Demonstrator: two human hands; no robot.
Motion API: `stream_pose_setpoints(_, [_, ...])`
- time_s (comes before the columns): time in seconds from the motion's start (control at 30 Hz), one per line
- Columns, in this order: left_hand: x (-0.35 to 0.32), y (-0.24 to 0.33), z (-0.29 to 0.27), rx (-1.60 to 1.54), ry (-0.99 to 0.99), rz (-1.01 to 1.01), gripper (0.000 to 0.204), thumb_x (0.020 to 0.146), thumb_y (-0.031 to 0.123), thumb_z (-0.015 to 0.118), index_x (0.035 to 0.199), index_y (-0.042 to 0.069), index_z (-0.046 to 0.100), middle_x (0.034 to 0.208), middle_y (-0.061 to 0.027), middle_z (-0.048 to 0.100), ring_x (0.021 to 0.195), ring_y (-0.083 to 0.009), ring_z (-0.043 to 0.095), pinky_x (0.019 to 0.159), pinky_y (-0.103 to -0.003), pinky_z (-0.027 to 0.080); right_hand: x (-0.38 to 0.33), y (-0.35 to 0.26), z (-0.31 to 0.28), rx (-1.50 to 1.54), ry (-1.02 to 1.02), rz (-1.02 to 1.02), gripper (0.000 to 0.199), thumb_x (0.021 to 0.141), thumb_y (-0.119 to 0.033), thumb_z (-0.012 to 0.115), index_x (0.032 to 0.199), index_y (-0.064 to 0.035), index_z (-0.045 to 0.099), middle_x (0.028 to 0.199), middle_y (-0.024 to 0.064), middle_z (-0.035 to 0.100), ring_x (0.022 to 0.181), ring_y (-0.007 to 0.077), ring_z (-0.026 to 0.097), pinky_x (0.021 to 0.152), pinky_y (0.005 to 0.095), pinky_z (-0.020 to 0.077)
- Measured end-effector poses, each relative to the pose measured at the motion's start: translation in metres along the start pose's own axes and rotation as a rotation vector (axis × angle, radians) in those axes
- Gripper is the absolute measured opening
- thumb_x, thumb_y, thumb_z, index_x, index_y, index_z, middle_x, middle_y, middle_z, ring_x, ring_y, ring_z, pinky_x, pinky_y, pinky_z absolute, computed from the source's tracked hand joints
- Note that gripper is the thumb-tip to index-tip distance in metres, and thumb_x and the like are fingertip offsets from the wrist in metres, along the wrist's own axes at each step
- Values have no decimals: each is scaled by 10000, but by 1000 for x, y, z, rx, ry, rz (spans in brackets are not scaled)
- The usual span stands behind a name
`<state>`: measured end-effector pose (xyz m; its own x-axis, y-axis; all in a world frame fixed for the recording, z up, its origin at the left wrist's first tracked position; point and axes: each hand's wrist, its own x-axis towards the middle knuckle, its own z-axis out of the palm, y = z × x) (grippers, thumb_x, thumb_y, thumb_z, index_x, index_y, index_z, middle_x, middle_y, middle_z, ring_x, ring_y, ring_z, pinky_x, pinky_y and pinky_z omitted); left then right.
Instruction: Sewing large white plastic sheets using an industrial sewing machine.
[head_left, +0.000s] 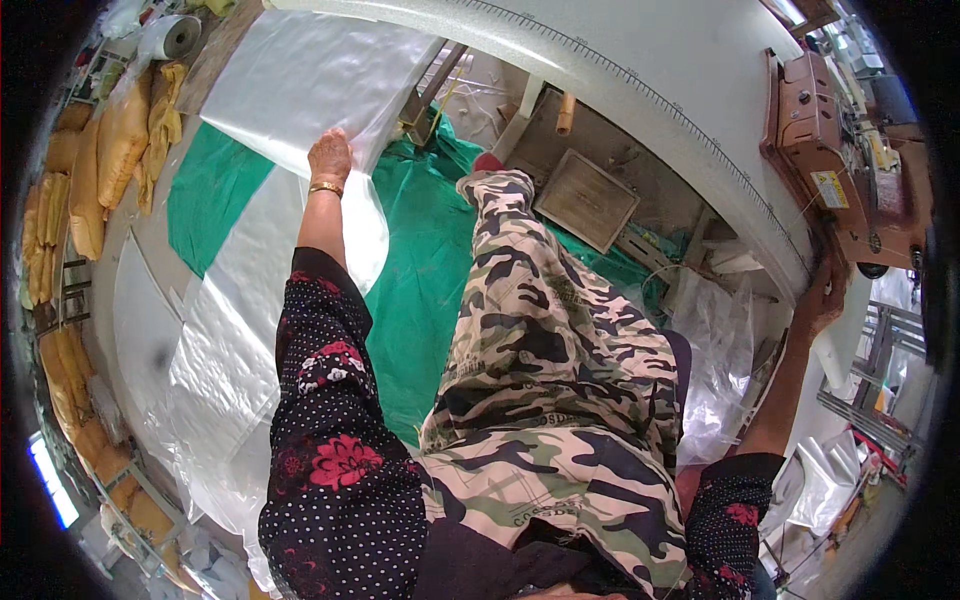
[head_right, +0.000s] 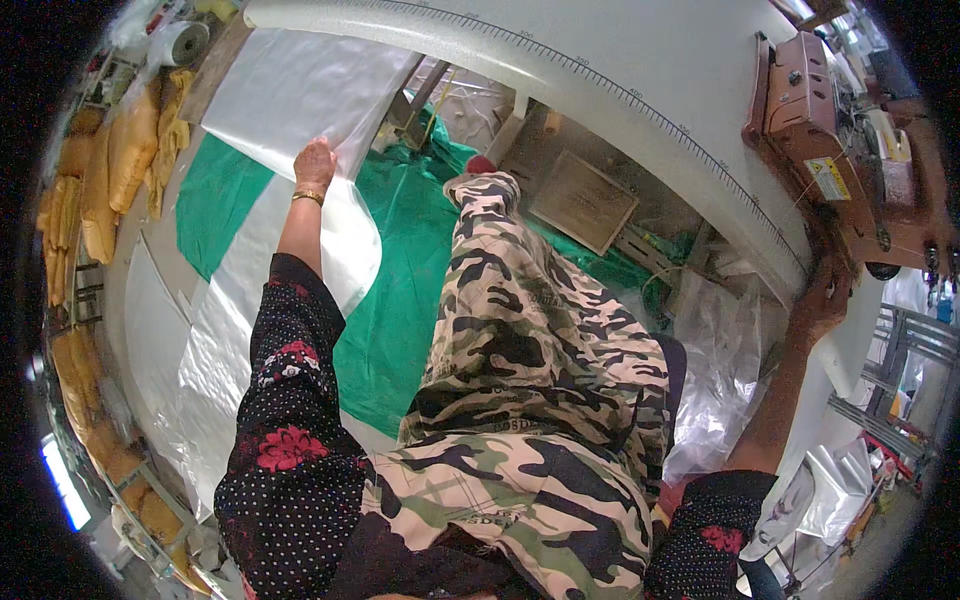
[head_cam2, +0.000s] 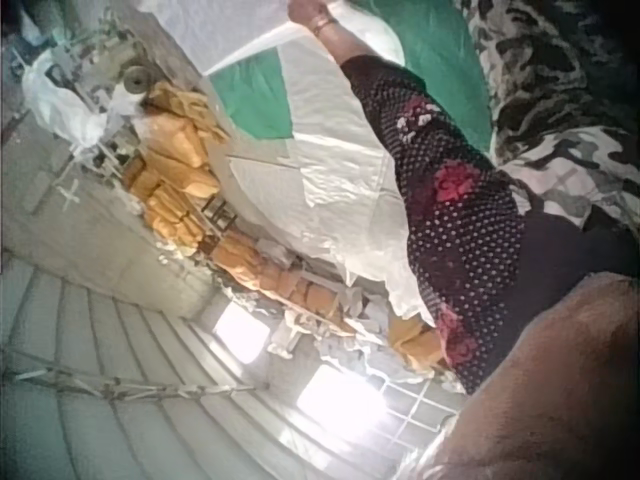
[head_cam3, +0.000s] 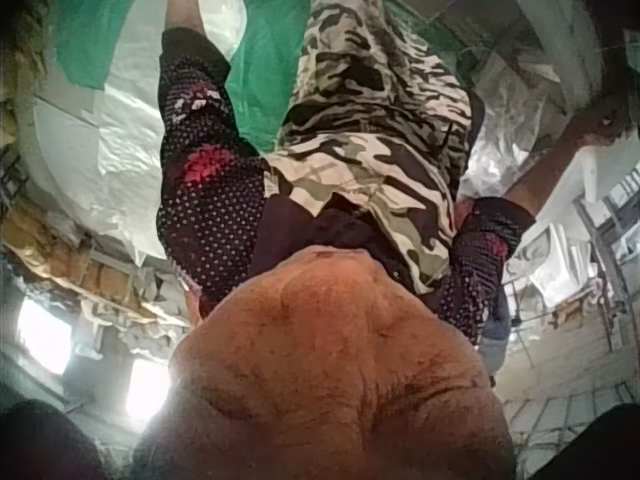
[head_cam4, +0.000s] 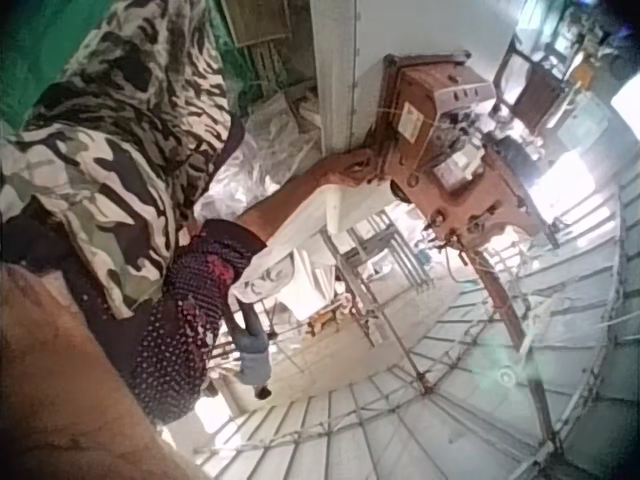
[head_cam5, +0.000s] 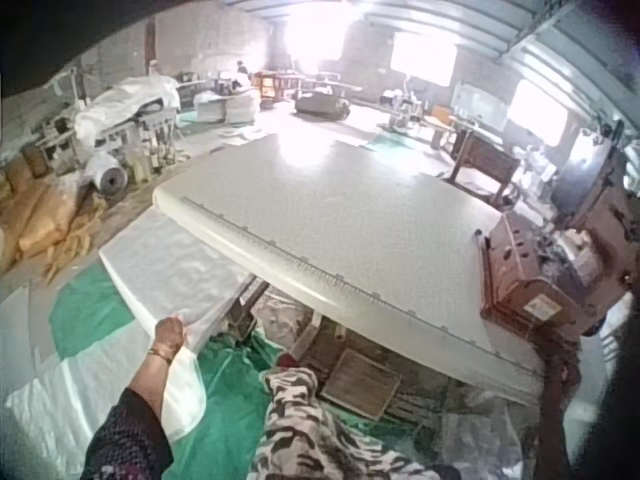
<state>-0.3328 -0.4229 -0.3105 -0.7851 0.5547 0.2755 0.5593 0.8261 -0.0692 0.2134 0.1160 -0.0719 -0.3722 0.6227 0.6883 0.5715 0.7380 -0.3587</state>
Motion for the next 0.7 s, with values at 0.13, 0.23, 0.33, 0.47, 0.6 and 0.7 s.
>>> stream_pose_setpoints(0.13, [3,-5,6,-8,-35,-85,180,831,174,584,946,38,604,904,-167,637,870,-335,637,749,-438,546,0,9,-3,12,-27,-50,263,953,-177,578,1143,-18,667,1145,118,673,1014,234,622,887,343,469])
stream_pose_setpoints(0.23, [-5,-8,8,-66,-19,-205,179,848,161,591,967,27,587,890,-180,619,882,-363,620,758,-446,532,1,23,0,-17,-38,-24,287,956,-198,579,1167,-20,659,1169,106,668,1019,201,616,896,324,465])
stream_pose_setpoints(0.33, [-4,3,0,-149,78,-188,112,835,76,598,931,30,567,903,-174,611,876,-366,611,739,-449,519,-1,24,-1,-21,-24,20,303,952,-203,584,1174,-8,652,1163,116,671,1042,214,619,908,334,465])
stream_pose_setpoints(0.47, [-9,4,-6,-166,110,-146,99,843,100,594,900,28,557,921,-158,613,877,-363,606,735,-458,514,3,22,-5,-1,-55,-50,336,954,-226,578,1192,3,641,1186,128,662,1095,233,610,942,343,453])
stream_pose_setpoints(0.6, [-6,9,-20,-140,82,-71,238,904,257,547,864,28,595,917,-164,632,857,-362,631,740,-451,536,4,23,-4,-58,5,-46,274,942,-191,607,1106,18,675,1105,140,691,995,248,647,882,354,490])
stream_pose_setpoints(0.7, [-2,20,-33,-142,-39,-161,483,872,489,586,837,10,641,903,-181,648,844,-373,645,733,-451,537,4,18,-4,-104,13,-51,278,940,-200,613,1111,9,677,1104,139,691,998,262,653,875,362,494])
